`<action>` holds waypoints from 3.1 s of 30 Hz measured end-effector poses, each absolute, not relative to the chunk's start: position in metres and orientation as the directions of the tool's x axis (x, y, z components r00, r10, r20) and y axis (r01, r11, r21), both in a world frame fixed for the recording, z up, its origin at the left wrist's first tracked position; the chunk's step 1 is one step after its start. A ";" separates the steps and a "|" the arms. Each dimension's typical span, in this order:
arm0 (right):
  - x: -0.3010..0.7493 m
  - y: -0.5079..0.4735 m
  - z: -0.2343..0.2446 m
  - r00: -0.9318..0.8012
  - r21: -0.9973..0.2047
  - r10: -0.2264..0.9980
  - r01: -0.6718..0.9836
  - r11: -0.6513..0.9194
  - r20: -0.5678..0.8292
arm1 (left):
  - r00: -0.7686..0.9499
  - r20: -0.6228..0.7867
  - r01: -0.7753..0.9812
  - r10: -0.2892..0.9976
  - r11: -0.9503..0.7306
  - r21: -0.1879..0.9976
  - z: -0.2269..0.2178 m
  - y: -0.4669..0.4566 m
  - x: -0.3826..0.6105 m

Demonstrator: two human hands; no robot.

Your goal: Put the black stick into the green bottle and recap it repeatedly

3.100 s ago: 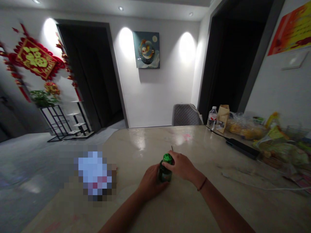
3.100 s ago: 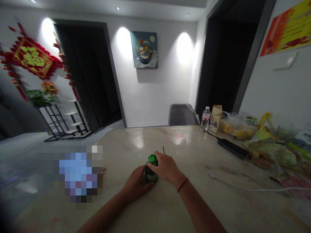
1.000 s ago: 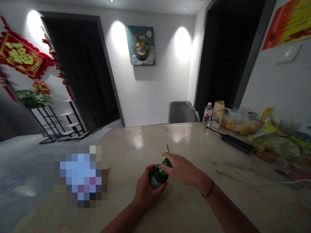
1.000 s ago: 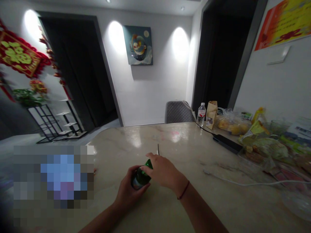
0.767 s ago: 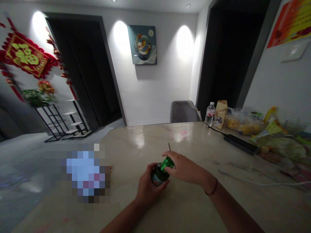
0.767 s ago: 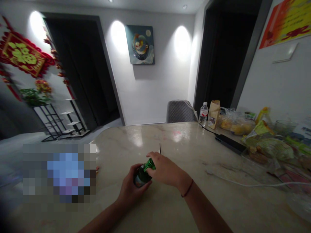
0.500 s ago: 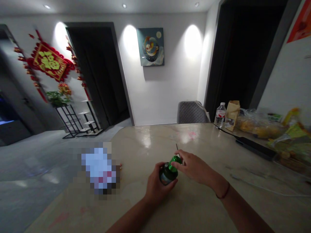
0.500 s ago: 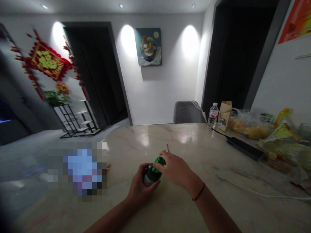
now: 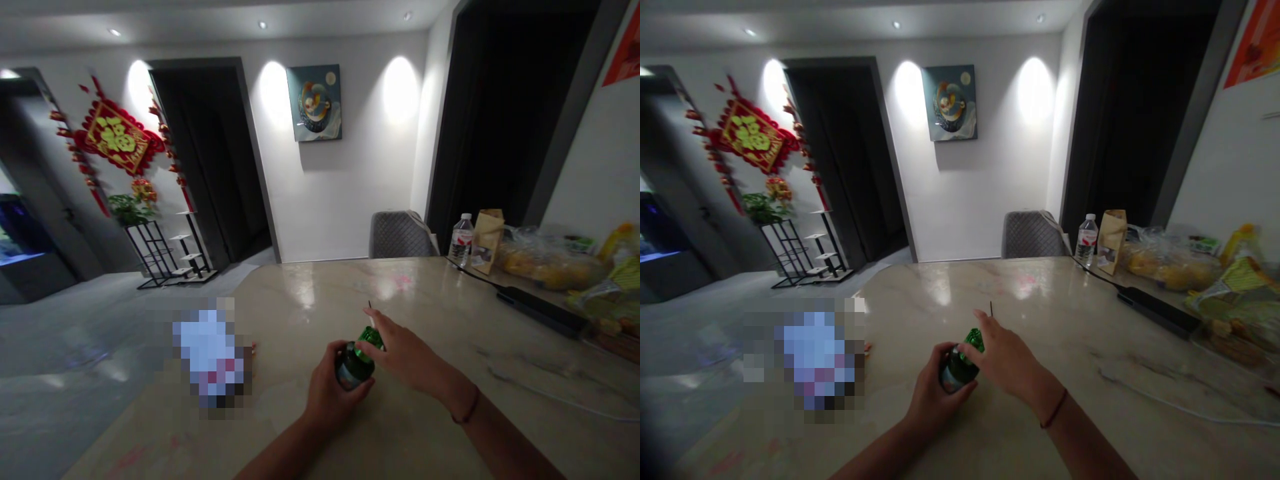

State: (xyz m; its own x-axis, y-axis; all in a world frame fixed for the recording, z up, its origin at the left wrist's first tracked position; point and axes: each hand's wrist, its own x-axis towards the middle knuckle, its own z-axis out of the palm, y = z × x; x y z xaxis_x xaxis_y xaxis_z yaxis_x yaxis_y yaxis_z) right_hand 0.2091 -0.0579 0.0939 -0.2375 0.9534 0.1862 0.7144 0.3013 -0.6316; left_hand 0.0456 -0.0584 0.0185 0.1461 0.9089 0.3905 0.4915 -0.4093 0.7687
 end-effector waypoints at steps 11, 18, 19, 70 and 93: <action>0.211 -0.057 0.099 -0.287 -0.658 0.944 0.682 0.320 0.162 | 0.137 0.394 0.480 0.909 -0.409 0.776 0.019 -0.059 0.046; 0.216 -0.057 0.101 -0.322 -0.696 0.936 0.639 0.327 0.144 | 0.140 0.402 0.460 0.905 -0.419 0.783 0.020 -0.058 0.047; 0.217 -0.057 0.101 -0.334 -0.713 0.932 0.618 0.330 0.142 | 0.140 0.406 0.458 0.903 -0.422 0.782 0.020 -0.058 0.047; 0.219 -0.049 0.095 -0.186 -0.647 0.942 0.688 0.327 0.279 | 0.147 0.372 0.495 0.916 -0.394 0.775 0.020 -0.055 0.048; 0.298 0.017 0.000 0.447 -0.882 0.886 0.459 -0.107 0.126 | 0.119 0.367 0.469 0.922 -0.378 0.798 0.021 -0.055 0.048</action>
State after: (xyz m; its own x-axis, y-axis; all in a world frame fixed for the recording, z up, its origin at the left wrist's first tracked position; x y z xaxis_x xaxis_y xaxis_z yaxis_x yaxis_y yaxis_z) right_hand 0.2980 0.0171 0.0001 0.4468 0.8858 0.1256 0.4594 -0.1067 -0.8818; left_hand 0.0483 -0.0553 0.0213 0.1192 0.9224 0.3673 0.4689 -0.3784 0.7981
